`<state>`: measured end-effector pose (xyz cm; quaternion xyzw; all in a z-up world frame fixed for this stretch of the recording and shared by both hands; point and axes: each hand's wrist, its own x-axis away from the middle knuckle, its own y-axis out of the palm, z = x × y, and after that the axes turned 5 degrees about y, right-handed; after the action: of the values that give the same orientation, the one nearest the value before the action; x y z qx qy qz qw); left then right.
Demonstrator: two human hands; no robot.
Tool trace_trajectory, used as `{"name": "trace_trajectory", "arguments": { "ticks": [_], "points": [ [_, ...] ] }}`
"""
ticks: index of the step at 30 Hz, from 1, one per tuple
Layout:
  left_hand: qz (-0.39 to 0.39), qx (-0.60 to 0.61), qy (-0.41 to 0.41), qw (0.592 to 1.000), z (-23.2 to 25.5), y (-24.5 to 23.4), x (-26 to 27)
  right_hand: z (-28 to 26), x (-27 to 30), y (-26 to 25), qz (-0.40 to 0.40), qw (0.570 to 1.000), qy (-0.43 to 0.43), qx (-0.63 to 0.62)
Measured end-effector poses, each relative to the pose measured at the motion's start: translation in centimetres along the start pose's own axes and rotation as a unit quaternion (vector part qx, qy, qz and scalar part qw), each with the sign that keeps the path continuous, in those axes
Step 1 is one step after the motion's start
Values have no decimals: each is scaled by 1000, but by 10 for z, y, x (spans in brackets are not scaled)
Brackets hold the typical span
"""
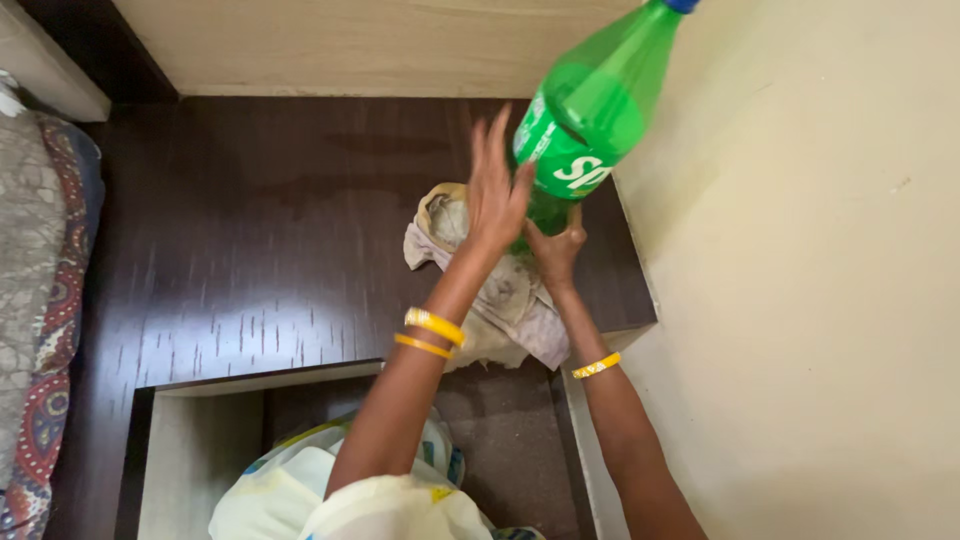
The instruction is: The person wipes a wooden surface and bed with a cloth, then opens a drawer and rearranges various items including bottles, tubes, and containers. The person moves items from the drawer to the bed and back, organizing them.
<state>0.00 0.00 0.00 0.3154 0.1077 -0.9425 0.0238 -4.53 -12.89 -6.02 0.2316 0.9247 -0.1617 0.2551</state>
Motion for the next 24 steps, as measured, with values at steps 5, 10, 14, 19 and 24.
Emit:
{"name": "trace_trajectory", "arguments": {
  "ticks": [5,10,14,19,24],
  "points": [
    [-317,-352,-115,873,-21,-10,74,23,-30,0,59,998,9,6],
    [-347,-367,-72,860,-25,-8,83,88,-95,0,156,966,-84,188],
    [-353,-359,-85,860,-18,-9,79,133,-136,6,168,966,37,195],
    [-350,-351,-87,864,-13,-15,76,169,-176,21,209,938,-37,274],
    [-353,-333,-96,869,-11,-18,75,173,-190,36,215,947,-50,231]
  ]
}}
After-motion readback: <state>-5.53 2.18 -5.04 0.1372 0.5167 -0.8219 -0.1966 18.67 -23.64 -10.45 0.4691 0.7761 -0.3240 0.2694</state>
